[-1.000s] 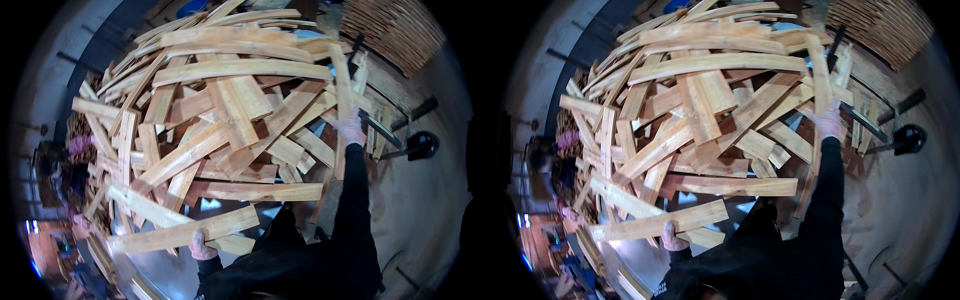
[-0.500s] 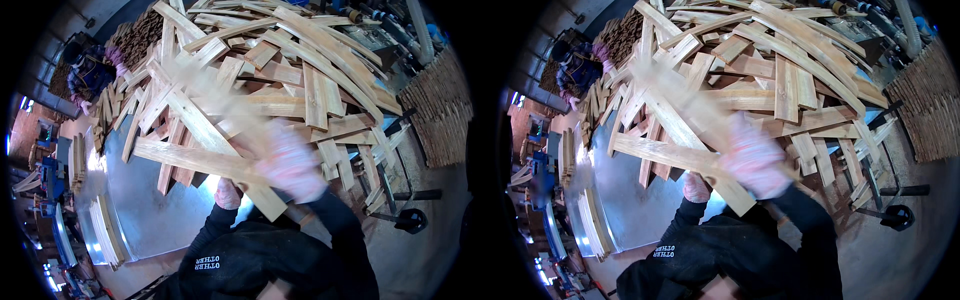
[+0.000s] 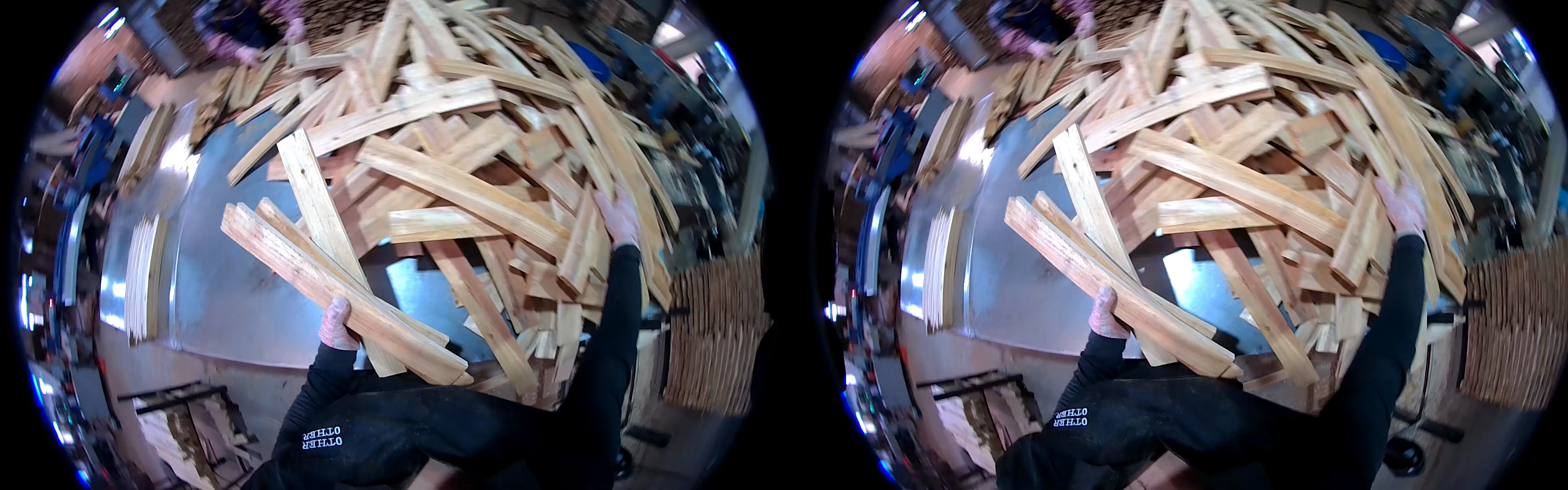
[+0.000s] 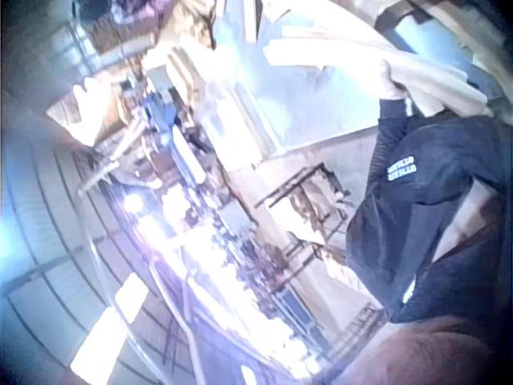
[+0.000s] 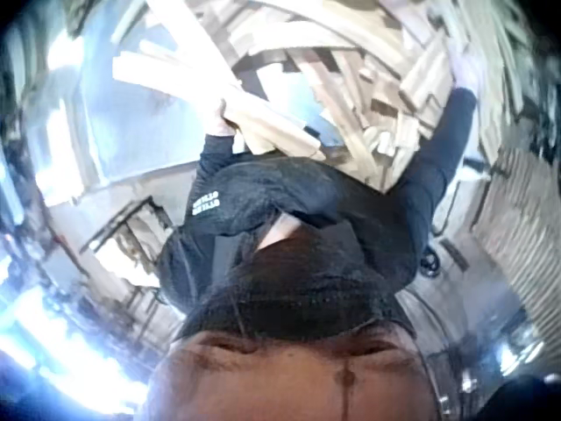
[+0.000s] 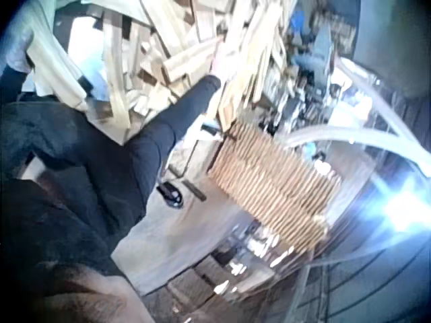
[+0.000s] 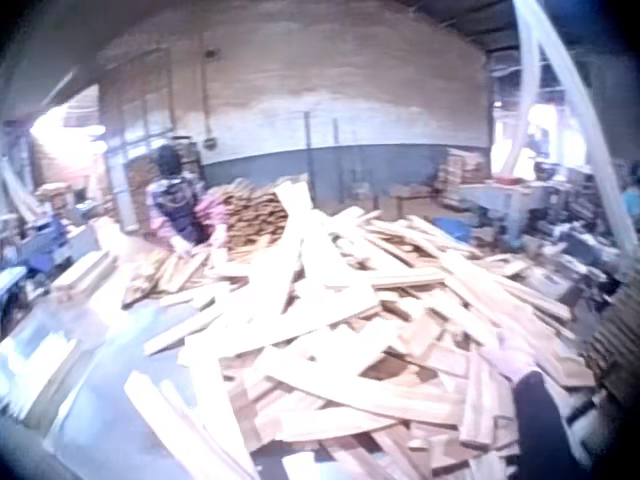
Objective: The person picks up wooden planks from a large pile on a metal table and stacks them neatly. They repeatedly gather planks, align them, and place them into a growing stack, occasionally moving the stack to a nearby rack.
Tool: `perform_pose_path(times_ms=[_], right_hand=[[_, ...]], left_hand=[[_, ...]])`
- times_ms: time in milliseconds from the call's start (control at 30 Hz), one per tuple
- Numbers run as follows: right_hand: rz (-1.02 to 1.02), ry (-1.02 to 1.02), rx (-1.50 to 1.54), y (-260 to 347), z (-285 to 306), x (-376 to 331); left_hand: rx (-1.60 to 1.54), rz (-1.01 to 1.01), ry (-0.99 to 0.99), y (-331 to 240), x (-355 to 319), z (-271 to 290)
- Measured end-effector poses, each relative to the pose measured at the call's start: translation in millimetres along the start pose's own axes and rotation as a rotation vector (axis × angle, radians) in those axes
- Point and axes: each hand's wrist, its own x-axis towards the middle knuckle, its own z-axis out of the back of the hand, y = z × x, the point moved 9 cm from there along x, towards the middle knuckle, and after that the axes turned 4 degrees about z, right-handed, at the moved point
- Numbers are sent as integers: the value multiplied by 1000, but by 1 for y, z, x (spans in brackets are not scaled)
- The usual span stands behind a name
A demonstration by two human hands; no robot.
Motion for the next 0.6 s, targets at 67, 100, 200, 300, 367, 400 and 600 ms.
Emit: perform_pose_path(times_ms=[67,100,200,300,367,400,600], right_hand=[[37,-210,-83,7,19,4],[57,-311,-57,19,25,2],[359,-333,75,179,73,-49],[878,-214,-106,333,18,-126],[735,130,-476,346,-52,-125],[709,131,-465,342,-59,-119],[775,14,-285,459,-48,-148]], left_hand=[[-28,-78,-106,-24,-5,22],[-39,-112,-154,-37,-6,33],[54,-156,-361,-58,-16,88],[10,-175,-528,-58,-25,136],[12,-148,-572,-57,-23,146],[-48,-200,-540,-63,-19,151],[-6,-161,-525,-141,-4,215]])
